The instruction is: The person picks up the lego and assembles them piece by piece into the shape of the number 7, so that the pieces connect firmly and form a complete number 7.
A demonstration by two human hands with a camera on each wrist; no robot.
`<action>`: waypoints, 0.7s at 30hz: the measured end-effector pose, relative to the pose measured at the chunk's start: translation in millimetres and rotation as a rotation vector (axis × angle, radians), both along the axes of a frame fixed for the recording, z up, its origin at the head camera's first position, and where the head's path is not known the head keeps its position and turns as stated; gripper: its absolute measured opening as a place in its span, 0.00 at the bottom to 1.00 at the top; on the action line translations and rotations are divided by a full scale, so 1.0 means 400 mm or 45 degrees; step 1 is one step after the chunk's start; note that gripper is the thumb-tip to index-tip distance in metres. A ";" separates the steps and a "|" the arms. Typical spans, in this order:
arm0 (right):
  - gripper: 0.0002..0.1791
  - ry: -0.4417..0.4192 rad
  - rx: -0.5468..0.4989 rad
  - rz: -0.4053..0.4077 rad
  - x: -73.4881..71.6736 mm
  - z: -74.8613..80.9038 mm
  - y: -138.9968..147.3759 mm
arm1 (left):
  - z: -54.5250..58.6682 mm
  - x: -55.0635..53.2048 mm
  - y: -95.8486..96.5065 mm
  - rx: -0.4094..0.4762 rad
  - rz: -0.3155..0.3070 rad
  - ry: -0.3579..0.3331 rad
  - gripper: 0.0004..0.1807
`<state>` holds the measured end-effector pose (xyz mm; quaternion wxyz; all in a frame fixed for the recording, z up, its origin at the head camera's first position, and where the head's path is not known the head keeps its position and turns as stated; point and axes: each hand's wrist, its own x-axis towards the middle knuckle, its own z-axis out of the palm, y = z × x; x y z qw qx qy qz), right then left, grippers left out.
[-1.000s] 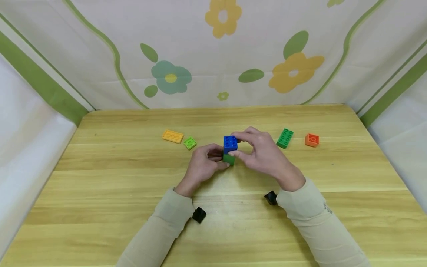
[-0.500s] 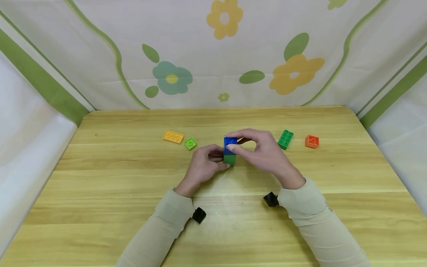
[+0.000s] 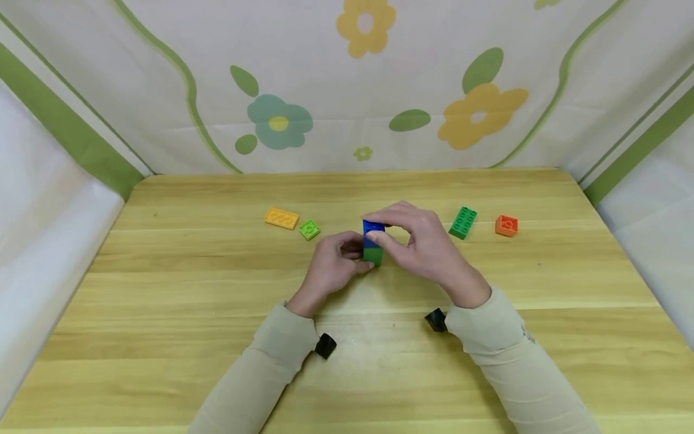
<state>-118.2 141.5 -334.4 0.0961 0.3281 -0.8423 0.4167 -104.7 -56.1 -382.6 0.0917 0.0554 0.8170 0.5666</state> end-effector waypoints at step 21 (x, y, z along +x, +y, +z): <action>0.15 -0.070 0.045 0.010 -0.008 0.006 0.011 | 0.003 0.006 0.003 -0.028 -0.050 -0.002 0.26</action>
